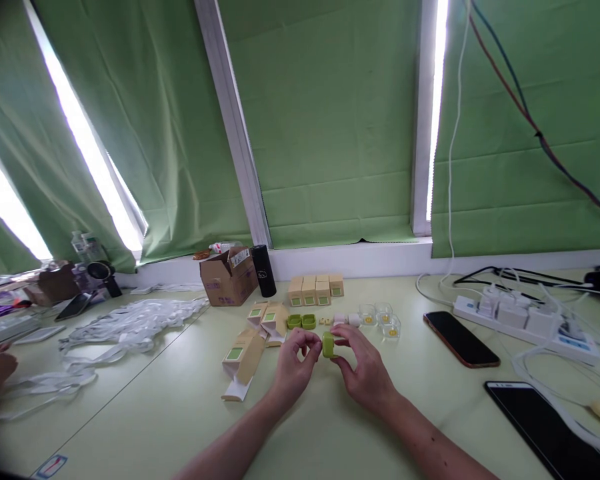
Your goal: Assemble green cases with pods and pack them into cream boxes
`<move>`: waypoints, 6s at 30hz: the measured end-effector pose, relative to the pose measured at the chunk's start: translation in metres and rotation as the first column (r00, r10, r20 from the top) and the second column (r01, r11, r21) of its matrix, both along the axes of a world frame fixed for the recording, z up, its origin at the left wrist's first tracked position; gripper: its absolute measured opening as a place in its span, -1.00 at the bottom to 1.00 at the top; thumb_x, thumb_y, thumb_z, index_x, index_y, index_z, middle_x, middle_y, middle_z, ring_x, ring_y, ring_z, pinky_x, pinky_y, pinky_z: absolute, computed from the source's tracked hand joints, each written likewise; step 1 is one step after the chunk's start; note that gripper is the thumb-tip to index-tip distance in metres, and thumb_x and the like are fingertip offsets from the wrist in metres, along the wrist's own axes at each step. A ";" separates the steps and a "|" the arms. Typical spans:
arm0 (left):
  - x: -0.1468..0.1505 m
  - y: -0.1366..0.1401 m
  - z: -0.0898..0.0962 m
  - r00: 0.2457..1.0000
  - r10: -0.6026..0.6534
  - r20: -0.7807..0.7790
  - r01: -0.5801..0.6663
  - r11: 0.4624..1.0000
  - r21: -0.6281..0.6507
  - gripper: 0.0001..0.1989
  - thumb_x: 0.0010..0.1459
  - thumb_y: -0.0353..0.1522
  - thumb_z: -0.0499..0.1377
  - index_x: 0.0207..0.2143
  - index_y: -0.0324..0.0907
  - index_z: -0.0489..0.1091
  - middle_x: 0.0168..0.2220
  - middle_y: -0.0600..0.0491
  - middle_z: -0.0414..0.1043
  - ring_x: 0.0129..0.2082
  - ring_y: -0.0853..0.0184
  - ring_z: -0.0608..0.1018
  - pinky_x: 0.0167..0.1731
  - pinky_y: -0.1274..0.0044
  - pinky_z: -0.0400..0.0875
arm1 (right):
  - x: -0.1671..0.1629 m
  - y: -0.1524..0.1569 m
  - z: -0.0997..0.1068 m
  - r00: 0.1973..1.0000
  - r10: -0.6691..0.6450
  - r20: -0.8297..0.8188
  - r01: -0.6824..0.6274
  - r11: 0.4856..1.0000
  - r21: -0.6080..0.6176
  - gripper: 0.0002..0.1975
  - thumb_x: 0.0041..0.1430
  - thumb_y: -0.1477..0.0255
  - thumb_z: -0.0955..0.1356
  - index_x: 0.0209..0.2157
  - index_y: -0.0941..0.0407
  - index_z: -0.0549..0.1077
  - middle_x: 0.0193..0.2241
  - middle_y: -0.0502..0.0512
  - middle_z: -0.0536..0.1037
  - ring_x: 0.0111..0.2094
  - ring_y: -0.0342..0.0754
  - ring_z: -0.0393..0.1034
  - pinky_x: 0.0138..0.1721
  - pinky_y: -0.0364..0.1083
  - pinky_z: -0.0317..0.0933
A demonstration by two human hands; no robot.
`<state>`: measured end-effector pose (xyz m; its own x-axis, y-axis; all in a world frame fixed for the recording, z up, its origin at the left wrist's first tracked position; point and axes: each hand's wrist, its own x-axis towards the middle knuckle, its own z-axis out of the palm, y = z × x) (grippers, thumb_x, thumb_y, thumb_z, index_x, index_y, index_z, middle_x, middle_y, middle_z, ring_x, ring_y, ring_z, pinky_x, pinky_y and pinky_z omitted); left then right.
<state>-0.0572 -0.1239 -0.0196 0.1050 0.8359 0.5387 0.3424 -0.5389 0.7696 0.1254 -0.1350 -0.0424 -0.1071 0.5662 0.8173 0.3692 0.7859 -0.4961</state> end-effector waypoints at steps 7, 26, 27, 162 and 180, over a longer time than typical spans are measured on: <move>0.001 0.003 -0.001 0.999 -0.009 0.042 0.014 0.994 -0.109 -0.87 0.19 -0.34 0.21 -0.40 -0.20 0.45 -0.41 0.05 0.43 -0.40 0.35 0.43 -0.37 0.53 0.29 | 0.000 0.002 -0.002 1.000 -0.015 0.008 0.015 1.000 -0.006 -0.65 0.31 0.48 0.34 0.11 0.01 0.41 0.05 0.20 0.55 0.06 0.12 0.52 -0.01 0.09 0.58; 0.000 0.006 -0.005 0.995 -0.022 0.097 0.037 0.986 -0.162 -0.82 0.19 -0.26 0.22 -0.39 -0.19 0.44 -0.46 0.08 0.42 -0.45 0.36 0.43 -0.41 0.54 0.28 | 0.001 0.004 -0.003 1.000 -0.024 0.012 0.024 1.000 -0.009 -0.65 0.30 0.50 0.35 0.10 0.03 0.41 0.04 0.21 0.55 0.05 0.12 0.52 -0.01 0.10 0.57; 0.000 0.006 -0.005 0.995 -0.020 0.099 0.036 0.986 -0.164 -0.81 0.19 -0.25 0.22 -0.39 -0.19 0.44 -0.46 0.08 0.41 -0.45 0.36 0.43 -0.41 0.54 0.28 | 0.001 0.004 -0.003 1.000 -0.024 0.008 0.025 1.000 -0.011 -0.66 0.30 0.49 0.35 0.09 0.03 0.41 0.04 0.21 0.55 0.05 0.12 0.52 -0.01 0.10 0.57; 0.002 0.004 0.000 0.992 0.077 0.098 -0.075 0.997 -0.027 -0.82 0.18 -0.23 0.27 -0.32 -0.18 0.52 -0.36 0.00 0.58 -0.35 0.27 0.55 -0.29 0.45 0.43 | 0.002 -0.004 0.001 0.978 -0.077 0.192 0.048 0.987 0.152 -0.46 0.38 0.56 0.25 0.34 0.05 0.16 0.28 0.34 0.34 0.33 0.19 0.24 0.12 0.14 0.46; -0.001 -0.002 0.004 0.989 -0.071 0.134 0.078 0.996 -0.049 -0.52 0.38 -0.05 0.01 -0.44 -0.16 0.42 -0.48 0.03 0.49 -0.44 0.29 0.53 -0.35 0.48 0.39 | -0.002 -0.002 0.000 0.999 -0.016 0.042 0.018 0.999 -0.049 -0.62 0.37 0.42 0.31 0.20 0.03 0.34 0.07 0.24 0.54 -0.14 0.04 0.55 -0.23 -0.03 0.52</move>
